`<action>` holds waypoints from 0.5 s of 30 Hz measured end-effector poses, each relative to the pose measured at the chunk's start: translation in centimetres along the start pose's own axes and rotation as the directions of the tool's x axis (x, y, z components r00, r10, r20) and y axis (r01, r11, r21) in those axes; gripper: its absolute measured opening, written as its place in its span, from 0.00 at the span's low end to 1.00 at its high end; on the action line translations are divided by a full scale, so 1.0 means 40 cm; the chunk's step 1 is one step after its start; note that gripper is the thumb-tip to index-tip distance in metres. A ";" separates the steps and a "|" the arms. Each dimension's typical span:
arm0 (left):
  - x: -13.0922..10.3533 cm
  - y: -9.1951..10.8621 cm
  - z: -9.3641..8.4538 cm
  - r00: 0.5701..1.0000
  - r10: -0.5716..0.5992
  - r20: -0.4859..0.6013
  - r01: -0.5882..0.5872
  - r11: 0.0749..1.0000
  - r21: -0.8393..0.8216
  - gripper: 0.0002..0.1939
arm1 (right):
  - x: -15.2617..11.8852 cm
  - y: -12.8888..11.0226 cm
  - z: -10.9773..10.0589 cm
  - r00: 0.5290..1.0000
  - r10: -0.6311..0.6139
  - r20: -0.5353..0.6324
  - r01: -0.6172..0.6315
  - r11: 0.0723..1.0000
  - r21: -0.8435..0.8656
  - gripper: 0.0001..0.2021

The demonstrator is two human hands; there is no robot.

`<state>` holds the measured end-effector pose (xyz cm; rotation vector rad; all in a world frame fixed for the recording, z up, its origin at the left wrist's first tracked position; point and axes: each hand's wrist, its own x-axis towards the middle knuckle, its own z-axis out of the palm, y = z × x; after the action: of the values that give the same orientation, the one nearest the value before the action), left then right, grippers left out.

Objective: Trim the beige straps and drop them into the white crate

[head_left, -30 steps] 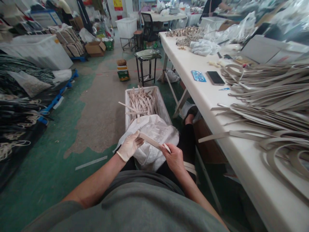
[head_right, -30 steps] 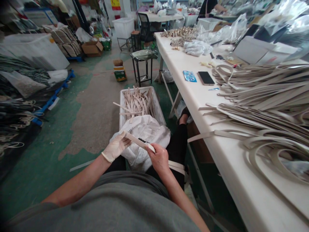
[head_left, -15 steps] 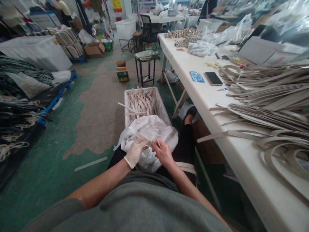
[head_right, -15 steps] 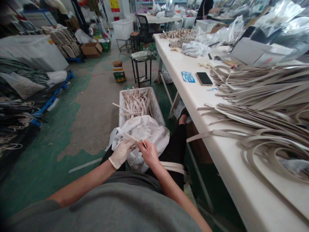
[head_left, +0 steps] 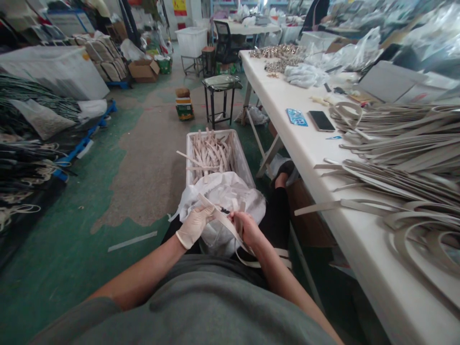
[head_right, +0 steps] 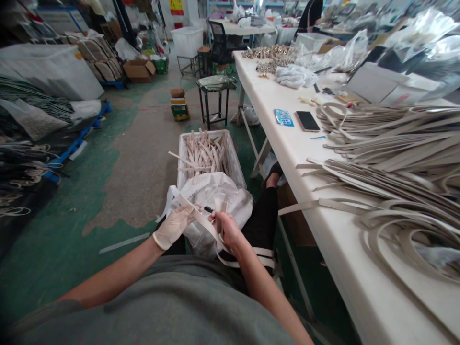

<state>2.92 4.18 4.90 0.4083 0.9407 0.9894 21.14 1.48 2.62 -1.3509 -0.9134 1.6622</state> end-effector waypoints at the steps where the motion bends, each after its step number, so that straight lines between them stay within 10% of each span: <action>1: 0.005 0.010 -0.012 0.998 0.002 -0.060 -0.003 1.000 -0.022 0.06 | 0.000 0.000 -0.010 0.999 -0.028 -0.030 0.028 0.999 -0.022 0.19; 8: 0.015 0.038 -0.095 0.966 -0.099 -0.239 0.066 0.988 -0.142 0.03 | -0.065 -0.024 -0.024 0.946 0.051 0.319 0.066 0.936 -0.345 0.11; 15: -0.036 0.005 -0.139 0.943 -0.192 -0.271 0.146 0.972 -0.183 0.06 | -0.132 -0.072 -0.008 0.976 0.040 0.216 0.090 0.823 -0.561 0.16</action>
<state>-2.09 2.44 2.63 0.0444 1.1276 0.9730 22.48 -2.05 7.33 -1.5388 -1.6536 1.6001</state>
